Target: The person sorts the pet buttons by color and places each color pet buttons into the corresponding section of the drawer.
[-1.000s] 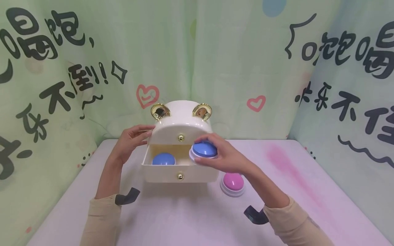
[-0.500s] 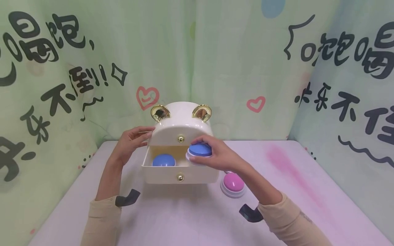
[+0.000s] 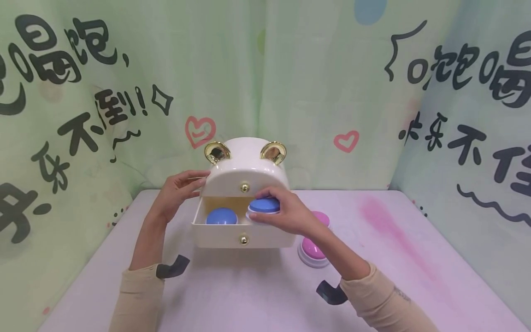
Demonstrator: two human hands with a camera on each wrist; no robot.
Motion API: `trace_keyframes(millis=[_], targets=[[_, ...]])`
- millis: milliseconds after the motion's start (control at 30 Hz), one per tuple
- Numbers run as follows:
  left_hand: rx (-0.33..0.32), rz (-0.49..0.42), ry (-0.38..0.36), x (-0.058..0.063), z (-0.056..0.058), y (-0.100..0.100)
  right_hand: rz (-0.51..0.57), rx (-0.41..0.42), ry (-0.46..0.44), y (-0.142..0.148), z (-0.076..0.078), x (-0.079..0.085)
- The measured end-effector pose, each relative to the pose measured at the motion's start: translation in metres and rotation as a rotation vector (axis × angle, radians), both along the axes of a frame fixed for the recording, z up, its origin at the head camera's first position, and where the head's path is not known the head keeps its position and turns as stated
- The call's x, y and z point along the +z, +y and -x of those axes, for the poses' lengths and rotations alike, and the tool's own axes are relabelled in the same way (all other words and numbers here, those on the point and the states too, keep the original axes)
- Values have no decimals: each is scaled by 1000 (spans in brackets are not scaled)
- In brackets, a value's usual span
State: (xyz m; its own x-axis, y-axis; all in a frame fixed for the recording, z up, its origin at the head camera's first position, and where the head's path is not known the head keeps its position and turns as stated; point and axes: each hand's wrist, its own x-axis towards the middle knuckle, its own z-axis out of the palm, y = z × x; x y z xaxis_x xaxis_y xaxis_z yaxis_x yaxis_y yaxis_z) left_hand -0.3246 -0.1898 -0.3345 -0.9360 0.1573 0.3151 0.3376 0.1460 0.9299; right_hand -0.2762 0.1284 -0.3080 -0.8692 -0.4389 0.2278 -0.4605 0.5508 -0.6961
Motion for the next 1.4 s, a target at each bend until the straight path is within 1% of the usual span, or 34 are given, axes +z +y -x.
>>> trace_keyframes(millis=[167, 400, 667, 767, 933, 1000, 1100, 1167, 1400], targets=[[-1, 3, 3, 0, 1, 1, 28, -29, 12, -1, -1, -3], [5, 0, 0, 0, 1, 1, 102, -20, 85, -4, -2, -4], [17, 5, -4, 0, 0, 1, 132, -31, 84, -7, -10, 0], [13, -2, -3, -1, 0, 1, 127, -37, 122, -7, -16, -1], [12, -2, -2, 0, 0, 2, 129, -18, 247, -7, -28, -4], [13, 2, -1, 0, 0, 2, 131, -18, 276, -7, -33, -5], [11, 3, 0, 1, -1, 2, 129, -22, 284, -7, -41, -6], [10, 2, 1, 1, -1, 2, 125, -23, 274, -7, -46, -6], [14, 2, -1, 0, -1, 2, 132, 5, 262, -7, -59, -8]])
